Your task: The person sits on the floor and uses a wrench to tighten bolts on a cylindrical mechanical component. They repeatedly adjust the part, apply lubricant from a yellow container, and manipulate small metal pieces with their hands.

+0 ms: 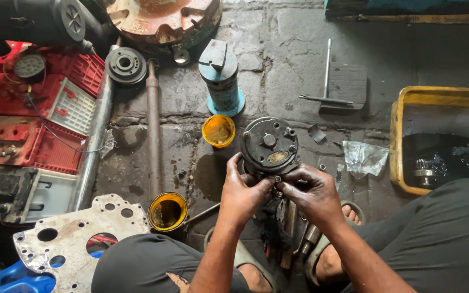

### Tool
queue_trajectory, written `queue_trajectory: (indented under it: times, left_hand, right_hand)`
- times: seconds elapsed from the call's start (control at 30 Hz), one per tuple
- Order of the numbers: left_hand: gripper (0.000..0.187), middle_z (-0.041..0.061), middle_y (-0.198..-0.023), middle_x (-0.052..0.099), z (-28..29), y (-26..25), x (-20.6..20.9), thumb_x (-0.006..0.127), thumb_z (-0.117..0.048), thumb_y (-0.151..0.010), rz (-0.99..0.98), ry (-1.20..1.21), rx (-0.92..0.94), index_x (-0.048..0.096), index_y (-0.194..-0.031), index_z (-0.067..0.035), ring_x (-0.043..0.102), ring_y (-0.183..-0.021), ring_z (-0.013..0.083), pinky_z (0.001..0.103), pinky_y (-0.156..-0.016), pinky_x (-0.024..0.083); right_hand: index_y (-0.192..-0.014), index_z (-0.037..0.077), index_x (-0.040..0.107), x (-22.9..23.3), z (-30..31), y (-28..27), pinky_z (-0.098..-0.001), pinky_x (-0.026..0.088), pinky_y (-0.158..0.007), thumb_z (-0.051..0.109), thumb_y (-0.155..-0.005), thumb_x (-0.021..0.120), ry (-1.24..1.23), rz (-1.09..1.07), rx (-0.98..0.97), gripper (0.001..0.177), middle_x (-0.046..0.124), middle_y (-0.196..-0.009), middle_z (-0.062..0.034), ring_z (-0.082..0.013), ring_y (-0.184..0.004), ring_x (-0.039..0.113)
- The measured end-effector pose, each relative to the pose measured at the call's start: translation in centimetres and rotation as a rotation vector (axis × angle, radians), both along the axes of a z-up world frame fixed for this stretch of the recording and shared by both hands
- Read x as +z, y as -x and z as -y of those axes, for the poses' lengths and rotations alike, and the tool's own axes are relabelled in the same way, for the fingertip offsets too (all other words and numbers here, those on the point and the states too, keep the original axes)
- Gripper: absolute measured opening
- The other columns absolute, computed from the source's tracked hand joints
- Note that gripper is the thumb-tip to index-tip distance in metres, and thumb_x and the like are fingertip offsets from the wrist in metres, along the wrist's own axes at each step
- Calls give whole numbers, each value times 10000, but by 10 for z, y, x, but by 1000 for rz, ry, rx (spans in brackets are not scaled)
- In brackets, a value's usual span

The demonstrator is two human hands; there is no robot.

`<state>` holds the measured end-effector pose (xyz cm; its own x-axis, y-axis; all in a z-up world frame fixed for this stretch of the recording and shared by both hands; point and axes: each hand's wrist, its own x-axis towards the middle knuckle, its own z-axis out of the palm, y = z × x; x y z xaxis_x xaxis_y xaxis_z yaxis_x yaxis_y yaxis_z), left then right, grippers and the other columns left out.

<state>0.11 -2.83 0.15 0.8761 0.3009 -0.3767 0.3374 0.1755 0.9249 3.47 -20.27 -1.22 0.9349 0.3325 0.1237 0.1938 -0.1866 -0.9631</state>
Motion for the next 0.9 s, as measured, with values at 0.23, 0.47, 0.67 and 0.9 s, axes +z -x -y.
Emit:
queue_trajectory:
  times: [0.23, 0.47, 0.67, 0.9]
  left_hand:
    - [800, 125, -931, 778, 1, 2, 4, 779, -51, -751, -16, -114, 22, 371, -1439, -65, 726, -744, 140, 292, -646, 594]
    - [814, 119, -1002, 802, 4, 5, 11, 831, -87, -756, 49, -203, 31, 383, -1436, -77, 764, -885, 138, 290, -775, 596]
    - [804, 134, -1094, 785, 9, 7, 2, 778, -39, -803, 105, -197, 44, 323, -1464, -89, 758, -966, 154, 291, -835, 585]
    - [803, 159, -1094, 740, -2, 6, -6, 652, 17, -860, 50, 7, -57, 225, -1528, -114, 717, -887, 174, 305, -745, 595]
  right_hand:
    - [-862, -18, 747, 3, -1, 0, -255, 513, -651, 38, -784, 838, 22, -38, -14, 132, 703, -802, -49, -98, -734, 638]
    - [-969, -15, 762, 14, -4, 5, -255, 561, -678, 54, -795, 806, 48, 38, -48, 192, 746, -870, -44, -101, -773, 698]
    - [-963, -34, 764, 2, -5, 2, -262, 567, -679, 28, -808, 788, -37, -133, -40, 169, 747, -863, -69, -120, -766, 689]
    - [-949, -19, 762, 20, -6, 5, -248, 571, -676, 46, -768, 822, 76, 34, -77, 201, 741, -880, -60, -107, -773, 716]
